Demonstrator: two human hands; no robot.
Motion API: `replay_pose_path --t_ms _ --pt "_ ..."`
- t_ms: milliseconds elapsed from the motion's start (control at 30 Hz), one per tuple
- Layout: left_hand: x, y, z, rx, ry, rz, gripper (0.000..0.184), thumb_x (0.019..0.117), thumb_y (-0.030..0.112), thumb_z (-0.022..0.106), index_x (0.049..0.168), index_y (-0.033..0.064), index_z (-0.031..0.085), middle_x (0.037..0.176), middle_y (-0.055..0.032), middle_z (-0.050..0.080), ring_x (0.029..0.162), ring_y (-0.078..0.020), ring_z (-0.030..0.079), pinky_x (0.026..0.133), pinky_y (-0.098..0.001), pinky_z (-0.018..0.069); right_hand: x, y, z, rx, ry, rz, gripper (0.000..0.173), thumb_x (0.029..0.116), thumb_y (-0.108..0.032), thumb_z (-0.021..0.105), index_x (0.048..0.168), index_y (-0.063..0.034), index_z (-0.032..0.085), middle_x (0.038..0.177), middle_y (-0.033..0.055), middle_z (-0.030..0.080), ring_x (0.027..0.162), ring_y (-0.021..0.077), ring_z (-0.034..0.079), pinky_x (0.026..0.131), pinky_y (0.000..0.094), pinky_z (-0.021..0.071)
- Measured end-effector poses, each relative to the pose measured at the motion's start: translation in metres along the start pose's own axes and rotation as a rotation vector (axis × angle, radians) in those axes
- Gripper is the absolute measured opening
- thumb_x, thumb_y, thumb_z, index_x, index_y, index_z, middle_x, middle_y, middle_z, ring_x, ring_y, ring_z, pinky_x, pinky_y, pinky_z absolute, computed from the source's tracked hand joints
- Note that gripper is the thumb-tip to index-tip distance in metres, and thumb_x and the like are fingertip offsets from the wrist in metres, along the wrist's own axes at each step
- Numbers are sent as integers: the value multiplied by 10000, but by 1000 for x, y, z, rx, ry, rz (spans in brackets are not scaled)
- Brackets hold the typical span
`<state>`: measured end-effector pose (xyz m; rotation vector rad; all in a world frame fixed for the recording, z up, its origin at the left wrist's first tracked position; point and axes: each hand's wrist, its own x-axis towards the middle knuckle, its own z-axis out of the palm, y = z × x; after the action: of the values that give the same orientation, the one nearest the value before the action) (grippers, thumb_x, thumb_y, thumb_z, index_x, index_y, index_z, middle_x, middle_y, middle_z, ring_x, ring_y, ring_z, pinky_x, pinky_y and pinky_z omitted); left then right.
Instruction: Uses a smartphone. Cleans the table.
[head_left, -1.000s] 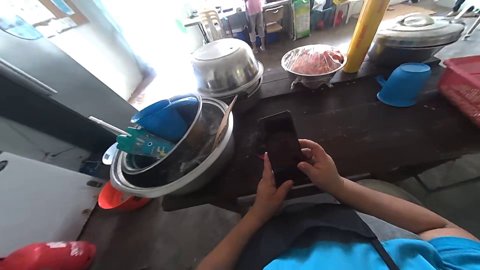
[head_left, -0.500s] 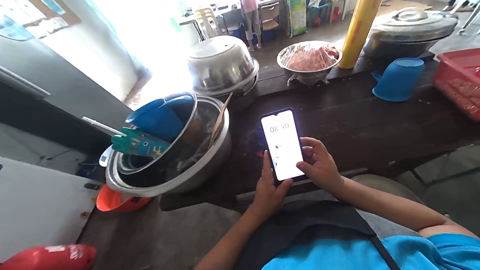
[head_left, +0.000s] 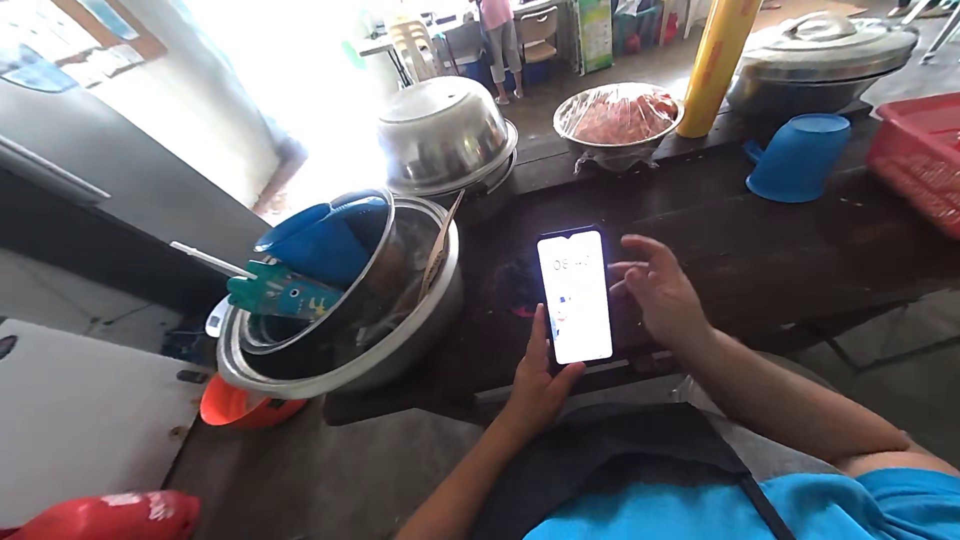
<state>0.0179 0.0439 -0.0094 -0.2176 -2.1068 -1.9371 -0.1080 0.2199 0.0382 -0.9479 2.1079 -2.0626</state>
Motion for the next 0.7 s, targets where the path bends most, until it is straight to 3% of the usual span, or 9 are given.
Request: replay_pose_path --t_ms 67,167,267,367,533,700 --pt "3 -1 -2 35 -35 -26 889 927 21 653 1583 -80 61 1412 -191 560 1096 -122 686 922 -304 595 14 -9 -12 50 -29 155 460 1086 -164 438 1541 -149 374 1001 7 706 707 70 687 647 262 612" --pt "8 -1 -3 91 -77 -51 873 930 47 660 1584 -77 95 1358 -190 602 1063 -113 697 915 -297 595 24 -9 -25 19 -100 210 452 1096 -142 410 1548 -162 417 934 48 695 682 113 682 630 300 614" --pt "11 -3 -2 77 -90 -61 878 921 35 667 1588 -68 105 1354 -184 608 1054 -114 701 909 -296 596 27 -8 -30 68 -106 242 415 1106 -167 394 1512 -158 473 927 40 682 677 98 669 614 269 599" --pt "12 -5 -1 47 -136 -54 863 922 5 661 1576 -93 106 1377 -181 597 1094 -109 690 937 -288 587 30 -10 -37 160 -135 314 388 1104 -177 391 1474 -160 506 1018 38 712 736 92 697 611 255 602" --pt "20 -13 2 25 -248 -38 855 925 -2 656 1574 -102 109 1422 -203 561 1173 -123 660 999 -297 557 25 -14 -56 118 -177 351 290 1091 -105 410 1343 -116 552 948 41 706 689 103 696 564 259 599" --pt "33 -21 11 32 -325 -62 845 923 15 677 1572 -91 147 1329 -185 631 1111 -125 691 971 -303 574 9 -13 -72 139 -99 383 243 1089 -74 412 1282 -99 557 909 57 711 664 116 700 568 267 607"
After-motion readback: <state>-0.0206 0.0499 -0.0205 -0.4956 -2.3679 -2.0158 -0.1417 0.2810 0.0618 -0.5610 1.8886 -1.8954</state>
